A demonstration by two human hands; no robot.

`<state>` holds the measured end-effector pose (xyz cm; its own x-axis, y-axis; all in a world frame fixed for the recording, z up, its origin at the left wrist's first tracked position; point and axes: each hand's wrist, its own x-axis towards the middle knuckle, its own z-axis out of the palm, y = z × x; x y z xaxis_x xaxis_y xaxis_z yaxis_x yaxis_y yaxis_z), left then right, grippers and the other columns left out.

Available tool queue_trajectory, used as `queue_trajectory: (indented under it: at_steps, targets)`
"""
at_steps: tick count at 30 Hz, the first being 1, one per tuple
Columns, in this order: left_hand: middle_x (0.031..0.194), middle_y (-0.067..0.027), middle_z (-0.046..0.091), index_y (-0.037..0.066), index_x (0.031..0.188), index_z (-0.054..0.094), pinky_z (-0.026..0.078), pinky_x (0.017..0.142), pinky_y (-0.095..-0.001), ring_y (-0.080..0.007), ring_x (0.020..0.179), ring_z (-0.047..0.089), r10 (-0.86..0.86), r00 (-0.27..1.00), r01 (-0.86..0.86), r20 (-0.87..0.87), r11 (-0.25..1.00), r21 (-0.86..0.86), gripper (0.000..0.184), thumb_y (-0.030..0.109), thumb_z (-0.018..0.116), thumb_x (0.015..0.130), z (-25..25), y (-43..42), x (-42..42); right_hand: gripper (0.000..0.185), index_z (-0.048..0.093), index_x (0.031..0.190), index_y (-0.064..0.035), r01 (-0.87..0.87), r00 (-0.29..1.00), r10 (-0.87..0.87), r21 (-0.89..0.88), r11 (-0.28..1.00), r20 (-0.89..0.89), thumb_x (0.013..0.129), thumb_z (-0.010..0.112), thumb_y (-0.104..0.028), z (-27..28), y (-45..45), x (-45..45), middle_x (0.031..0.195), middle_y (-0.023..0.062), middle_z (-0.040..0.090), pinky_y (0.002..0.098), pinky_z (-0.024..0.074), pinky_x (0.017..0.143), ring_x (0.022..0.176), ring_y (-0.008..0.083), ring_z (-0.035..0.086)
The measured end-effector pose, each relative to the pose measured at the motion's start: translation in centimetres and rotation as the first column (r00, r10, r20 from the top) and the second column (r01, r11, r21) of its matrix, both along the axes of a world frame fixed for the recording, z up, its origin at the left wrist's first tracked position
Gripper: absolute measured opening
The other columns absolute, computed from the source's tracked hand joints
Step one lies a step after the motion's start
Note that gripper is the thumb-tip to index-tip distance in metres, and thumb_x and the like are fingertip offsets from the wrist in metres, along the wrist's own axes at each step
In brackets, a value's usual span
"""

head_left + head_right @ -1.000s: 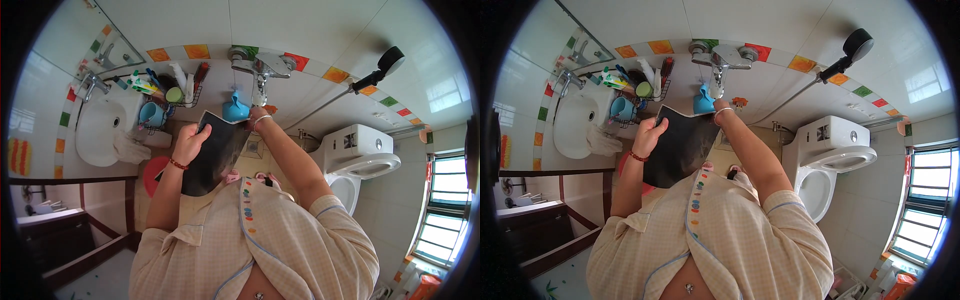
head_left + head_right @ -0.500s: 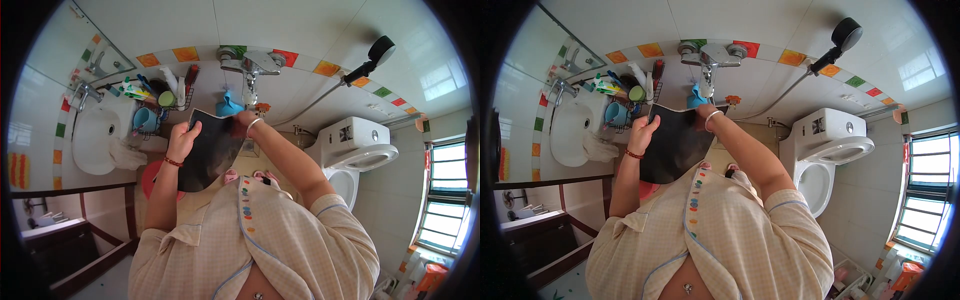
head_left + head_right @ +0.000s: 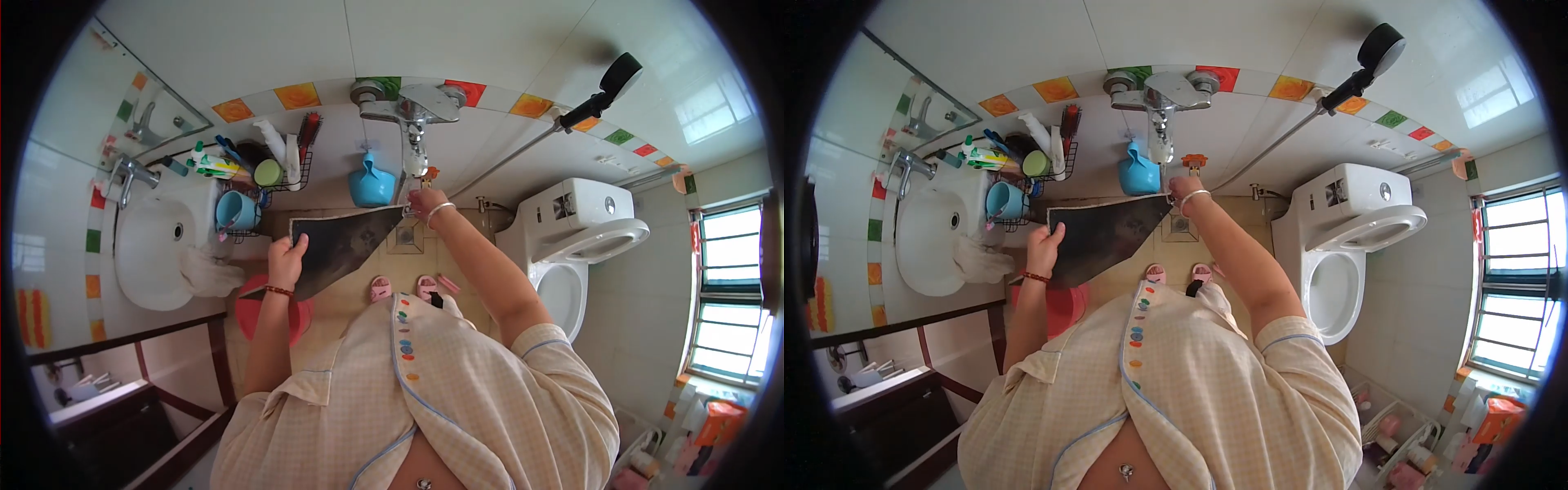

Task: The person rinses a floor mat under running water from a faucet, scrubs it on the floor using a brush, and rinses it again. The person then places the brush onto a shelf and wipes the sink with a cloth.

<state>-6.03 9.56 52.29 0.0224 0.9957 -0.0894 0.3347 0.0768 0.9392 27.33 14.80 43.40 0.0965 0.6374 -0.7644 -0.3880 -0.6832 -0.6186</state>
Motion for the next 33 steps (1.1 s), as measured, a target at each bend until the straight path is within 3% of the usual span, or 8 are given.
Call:
queue_trajectory:
  at_steps: [15, 22, 23, 24, 25, 27, 30, 33]
  targets:
    - [0.048, -0.0066, 0.032, -0.002, 0.055, 0.039, 0.032, 0.046, -0.0342, -0.0112, 0.049, 0.031, 0.012, 0.996, -0.021, -0.092, 0.995, -0.101, 0.041, 0.02, 0.063, 0.078, -11.2, -0.3, -6.5, 0.027, 0.052, 0.097, 0.0054, 0.422, 0.706, -0.277, 0.073, 0.904, -0.651, 0.081, 0.039, -0.013, 3.0, -1.4, -1.0, 0.098, 0.0198, 0.057, 0.0425, 0.0452, 0.082, 0.091, 0.0302, 0.058]
    - [0.05, -0.0079, 0.028, -0.002, 0.054, 0.036, 0.03, 0.046, -0.0343, -0.0134, 0.051, 0.028, 0.013, 0.98, -0.038, -0.198, 0.992, -0.119, 0.042, 0.019, 0.065, 0.077, -12.6, -1.9, -8.2, 0.041, 0.046, 0.11, 0.0085, 0.044, 0.97, 0.001, 0.181, 0.983, -0.242, 0.078, 0.043, -0.018, 1.7, -0.8, -3.6, 0.098, 0.0203, 0.056, 0.0413, 0.0444, 0.083, 0.092, 0.0307, 0.056]
    - [0.051, -0.0086, 0.027, -0.002, 0.055, 0.036, 0.03, 0.046, -0.0343, -0.0137, 0.051, 0.027, -0.003, 0.971, -0.025, -0.239, 0.993, -0.114, 0.043, 0.02, 0.065, 0.076, -12.9, -2.1, -8.6, 0.049, 0.039, 0.119, 0.0065, -0.541, 0.71, 0.463, -0.009, 0.841, 0.53, 0.078, 0.046, -0.02, -0.3, -1.0, -5.1, 0.111, 0.0206, 0.049, 0.0435, 0.0412, 0.086, 0.102, 0.0299, 0.051]
    - [0.051, -0.0086, 0.027, -0.002, 0.055, 0.036, 0.03, 0.046, -0.0343, -0.0137, 0.051, 0.027, 0.005, 0.972, -0.03, -0.236, 0.994, -0.101, 0.043, 0.02, 0.065, 0.076, -12.5, -2.3, -8.8, 0.053, 0.036, 0.123, 0.0055, -0.693, 0.299, 0.576, -0.242, 0.679, 0.761, 0.078, 0.047, -0.022, -1.0, -1.5, -5.8, 0.117, 0.0207, 0.046, 0.0445, 0.0396, 0.088, 0.107, 0.0295, 0.048]
    - [0.052, -0.0089, 0.027, -0.003, 0.055, 0.036, 0.03, 0.046, -0.0347, -0.0137, 0.052, 0.027, -0.008, 0.962, -0.026, -0.272, 0.992, -0.121, 0.043, 0.02, 0.065, 0.076, -11.8, -2.7, -8.9, 0.058, 0.032, 0.127, 0.0045, -0.667, -0.183, 0.571, -0.528, 0.526, 0.801, 0.078, 0.048, -0.023, -1.5, -2.1, -6.6, 0.123, 0.0209, 0.043, 0.0456, 0.038, 0.089, 0.112, 0.029, 0.045]
    - [0.052, -0.0093, 0.026, -0.003, 0.056, 0.037, 0.03, 0.046, -0.035, -0.0137, 0.053, 0.027, -0.012, 0.954, -0.027, -0.299, 0.992, -0.125, 0.043, 0.02, 0.066, 0.076, -11.8, -3.2, -9.3, 0.071, 0.02, 0.136, -0.0035, -0.425, -0.658, 0.491, -0.82, 0.385, 0.571, 0.078, 0.053, -0.029, -1.0, -2.4, -6.4, 0.141, 0.0144, 0.02, 0.051, 0.025, 0.098, 0.129, 0.0267, 0.023]
    - [0.052, -0.01, 0.027, -0.004, 0.057, 0.037, 0.03, 0.046, -0.0354, -0.0138, 0.053, 0.026, -0.019, 0.95, -0.043, -0.311, 0.981, -0.19, 0.042, 0.021, 0.066, 0.075, -12.4, -3.8, -10.0, 0.061, 0.037, 0.13, -0.0052, -0.55, -0.429, 0.581, -0.711, 0.439, 0.691, 0.076, 0.056, -0.026, -3.7, -1.2, -4.2, 0.144, 0.0141, 0.015, 0.0524, 0.013, 0.102, 0.134, 0.0278, 0.009]
    - [0.052, -0.0123, 0.028, -0.005, 0.058, 0.038, 0.03, 0.046, -0.0364, -0.0149, 0.053, 0.026, 0.007, 0.972, -0.052, -0.236, 0.981, -0.187, 0.042, 0.021, 0.066, 0.075, -11.9, -3.7, -9.6, 0.066, 0.036, 0.131, -0.0071, -0.473, -0.515, 0.574, -0.77, 0.428, 0.637, 0.074, 0.058, -0.03, -9.0, -2.0, -4.4, 0.143, 0.0145, 0.017, 0.0502, 0.0119, 0.103, 0.133, 0.0288, 0.013]
